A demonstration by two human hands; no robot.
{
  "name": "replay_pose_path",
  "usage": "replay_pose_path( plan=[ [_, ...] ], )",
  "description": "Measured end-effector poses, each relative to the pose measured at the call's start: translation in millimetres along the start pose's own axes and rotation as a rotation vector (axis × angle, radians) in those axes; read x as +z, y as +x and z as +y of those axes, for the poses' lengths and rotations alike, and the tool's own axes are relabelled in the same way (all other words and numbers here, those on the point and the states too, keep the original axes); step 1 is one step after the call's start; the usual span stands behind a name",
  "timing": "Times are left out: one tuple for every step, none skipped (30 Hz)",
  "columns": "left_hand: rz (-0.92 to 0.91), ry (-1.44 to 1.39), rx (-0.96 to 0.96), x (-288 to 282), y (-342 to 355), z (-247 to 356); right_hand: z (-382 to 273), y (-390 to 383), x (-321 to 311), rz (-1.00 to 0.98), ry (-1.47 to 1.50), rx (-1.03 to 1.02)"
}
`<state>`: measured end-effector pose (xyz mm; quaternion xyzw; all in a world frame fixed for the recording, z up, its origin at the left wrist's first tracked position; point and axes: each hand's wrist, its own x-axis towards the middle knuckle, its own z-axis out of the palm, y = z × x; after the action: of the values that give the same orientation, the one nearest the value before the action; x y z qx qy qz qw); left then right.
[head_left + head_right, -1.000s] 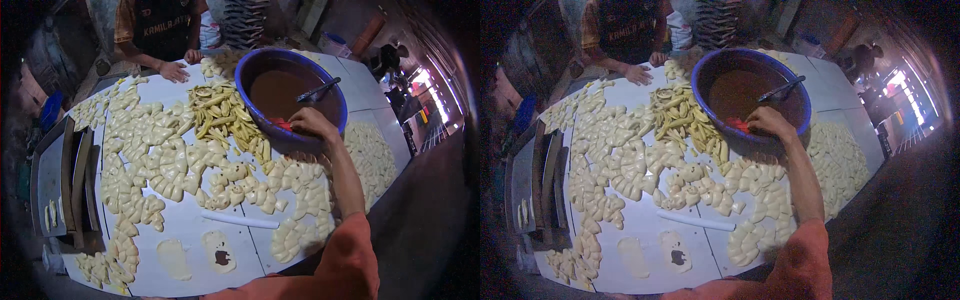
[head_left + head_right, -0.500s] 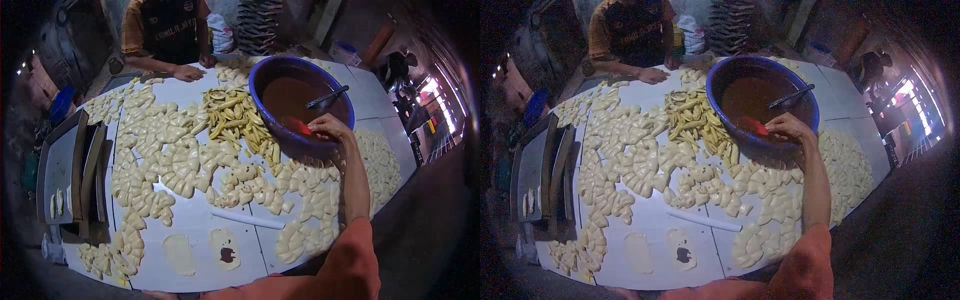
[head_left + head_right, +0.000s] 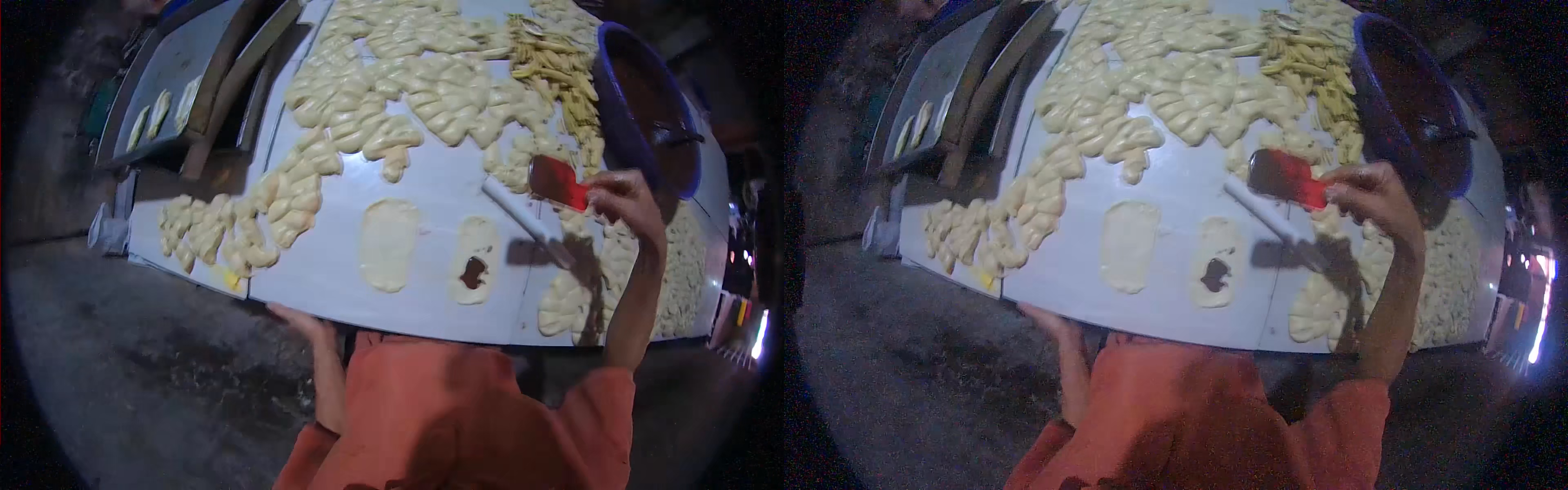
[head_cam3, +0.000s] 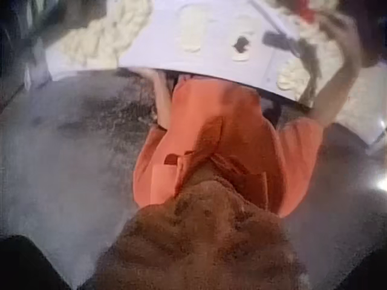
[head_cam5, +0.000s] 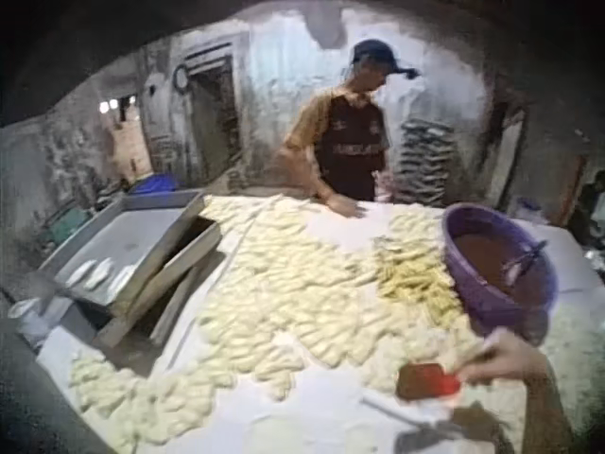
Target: The person prepares bread rolls by rolling out small pieces of dough with a rolling pin, applying a dark filling using a spatula, and then rolling the dough into cylinders. The finished rolls are placed onto a metal baking tray.
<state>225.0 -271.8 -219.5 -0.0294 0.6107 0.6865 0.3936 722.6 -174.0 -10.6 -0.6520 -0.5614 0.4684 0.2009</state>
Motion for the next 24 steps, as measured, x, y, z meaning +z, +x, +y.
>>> replay_pose_path(
  plan=[
    [0.028,0.06,0.019,2.5,-5.5,7.3,-11.2,-1.7,27.6,-0.063,0.008,-0.058],
    [-0.044,0.043,-0.048,-34.5,21.0,-4.8,-13.5,0.2,58.9,-0.104,0.025,-0.04],
    [-0.033,0.034,-0.061,-39.4,22.5,-4.3,-18.0,2.7,87.7,-0.135,-0.096,-0.207],
    [0.026,0.145,0.033,-39.9,20.8,2.3,-30.2,2.7,113.6,-0.139,-0.271,-0.223],
    [0.077,0.251,0.122,-38.2,20.7,7.5,-35.2,0.7,143.3,-0.112,-0.316,-0.241],
    [0.12,0.362,0.203,-36.2,19.3,9.7,-42.7,-1.5,164.1,-0.141,-0.376,-0.239],
    [0.122,0.36,0.195,-37.3,20.2,15.1,-45.8,-3.4,185.0,-0.122,-0.418,-0.318],
    [0.16,0.485,0.335,-40.4,24.8,18.0,-54.0,-6.4,204.5,-0.072,-0.517,-0.361],
    [0.194,0.611,0.476,-43.8,31.1,20.4,-59.5,-9.8,217.1,-0.019,-0.616,-0.402],
    [0.136,0.586,0.558,-56.8,44.4,24.2,-63.2,-11.7,222.1,-0.022,-0.621,-0.403],
    [0.129,0.585,0.552,-48.9,38.4,35.1,-63.4,-13.0,225.5,0.051,-0.645,-0.44],
    [0.033,0.801,0.79,-42.2,29.1,48.1,-62.7,-14.7,228.5,0.125,-0.669,-0.475],
    [-0.073,1.01,1.031,-33.8,20.5,58.5,-57.9,-17.3,229.9,0.133,-0.675,-0.465],
    [-0.179,0.938,1.078,-32.1,19.1,59.4,-48.3,-18.6,232.4,0.188,-0.729,-0.475],
    [-0.188,0.934,1.075,-29.9,18.2,63.2,-43.5,-20.8,235.0,0.244,-0.784,-0.482],
    [-0.442,1.069,1.176,-27.1,16.9,68.3,-44.9,-23.9,239.4,0.297,-0.8,-0.502],
    [-0.708,1.194,1.269,-23.7,14.7,72.1,-44.6,-27.8,244.4,0.303,-0.805,-0.49],
    [-0.809,1.153,1.226,-15.7,8.2,70.4,-43.4,-32.2,250.0,0.322,-0.814,-0.504],
    [-0.909,1.11,1.185,-4.2,0.6,68.5,-44.6,-36.4,254.8,0.344,-0.823,-0.518],
    [-1.058,1.117,1.156,5.8,-3.0,68.8,-50.9,-40.7,258.8,0.333,-0.814,-0.521],
    [-1.075,1.112,1.157,11.6,-6.0,65.7,-46.5,-42.2,266.4,0.393,-0.764,-0.557],
    [-1.159,1.12,1.139,16.1,-8.8,62.3,-44.2,-43.6,270.6,0.399,-0.775,-0.535],
    [-1.243,1.127,1.12,20.1,-11.0,59.4,-42.9,-44.8,273.0,0.405,-0.785,-0.514],
    [-1.267,1.124,1.152,22.3,-10.9,54.4,-42.6,-45.0,274.1,0.416,-0.789,-0.498]
  ],
)
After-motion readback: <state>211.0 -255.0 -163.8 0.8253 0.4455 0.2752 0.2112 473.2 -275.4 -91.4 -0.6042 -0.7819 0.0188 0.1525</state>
